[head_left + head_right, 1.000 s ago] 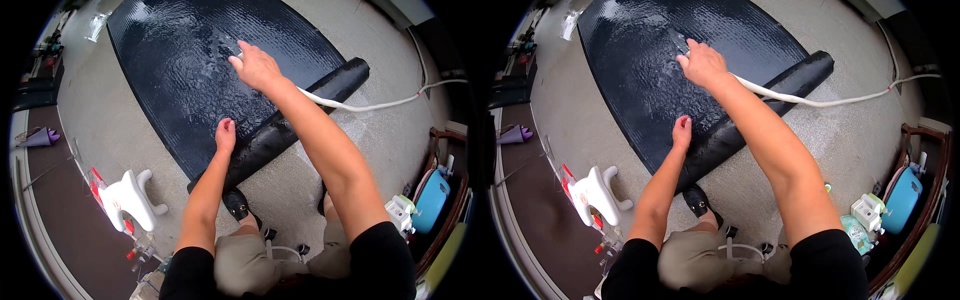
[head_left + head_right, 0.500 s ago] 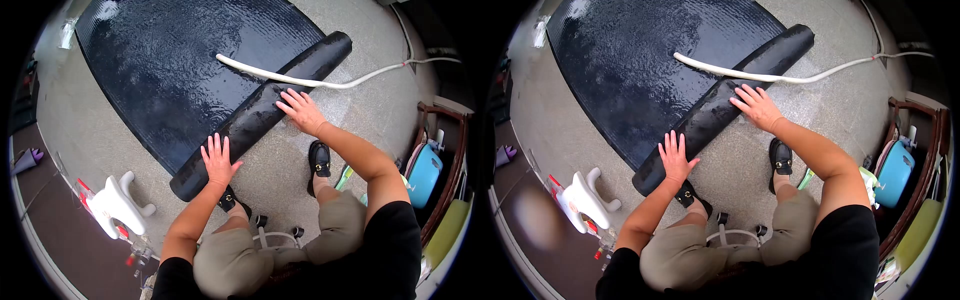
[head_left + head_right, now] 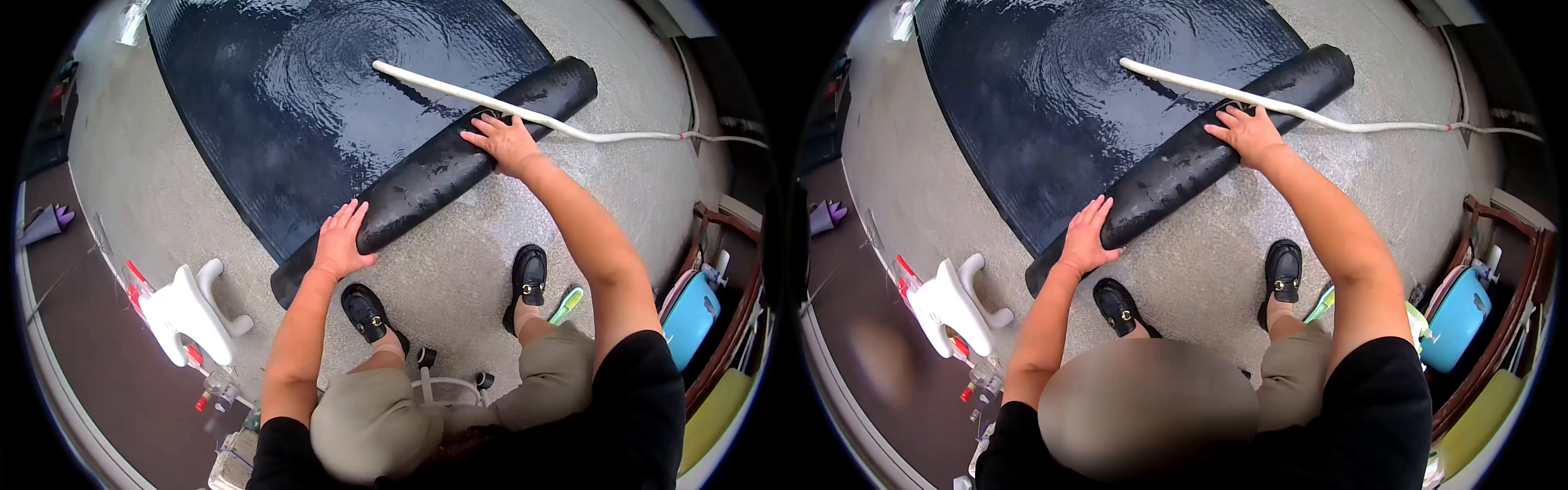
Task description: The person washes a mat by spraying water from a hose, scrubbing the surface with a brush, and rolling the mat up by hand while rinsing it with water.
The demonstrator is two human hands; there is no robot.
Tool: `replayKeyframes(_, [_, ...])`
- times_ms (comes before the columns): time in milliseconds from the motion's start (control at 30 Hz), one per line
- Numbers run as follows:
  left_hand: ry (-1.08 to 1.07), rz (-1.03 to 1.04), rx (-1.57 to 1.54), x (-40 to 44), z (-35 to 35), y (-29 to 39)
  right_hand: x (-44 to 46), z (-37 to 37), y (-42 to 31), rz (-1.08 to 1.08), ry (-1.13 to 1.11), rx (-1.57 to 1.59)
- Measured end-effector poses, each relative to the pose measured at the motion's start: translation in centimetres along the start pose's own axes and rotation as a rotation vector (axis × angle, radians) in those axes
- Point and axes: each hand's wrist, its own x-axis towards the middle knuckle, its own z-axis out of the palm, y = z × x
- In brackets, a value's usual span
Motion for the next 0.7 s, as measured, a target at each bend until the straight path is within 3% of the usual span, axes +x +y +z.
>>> replayKeyframes(133, [-0.271, 0.011, -0.402, 3.5, -4.7, -3.9, 4.4, -4.3, 2.5, -0.09, -0.161, 0.099])
replayKeyframes(200, [-0.413, -0.14, -0.425, 5.3, -7.2, -5.0, 5.7, -4.6, 3.8, -0.068, 0.028, 0.207])
replayKeyframes(233, [-0.255, -0.125, -0.236, 5.6, -7.4, -6.5, 6.3, -4.0, 4.4, -0.06, 0.157, 0.293])
replayKeyframes(267, [-0.098, -0.111, -0.045, 5.4, -8.0, -7.1, 6.4, -4.9, 4.6, -0.013, 0.132, 0.411])
replayKeyframes(333, [0.173, -0.202, -0.081, 4.6, -8.7, -7.1, 7.0, -3.1, 4.8, 0.021, 0.35, 0.442])
replayKeyframes(400, [0.359, -0.355, 0.1, 3.7, -7.9, -6.0, 8.9, -1.2, 4.1, 0.031, 0.431, 0.384])
replayKeyframes(467, [0.623, -0.301, 0.204, 1.6, -5.2, -5.2, 10.7, -0.4, 2.5, 0.171, 0.446, 0.189])
replayKeyframes(567, [0.639, -0.367, 0.225, -2.5, -1.8, -3.9, 9.3, -5.6, 2.0, 0.108, 0.128, 0.076])
replayKeyframes(633, [0.457, -0.565, 0.281, -5.0, 0.3, -5.1, 8.9, -6.9, 2.5, 0.005, 0.022, -0.124])
replayKeyframes(700, [0.627, -0.643, 0.278, -7.3, 2.3, -8.8, 9.4, -7.7, 2.9, -0.053, 0.036, -0.199])
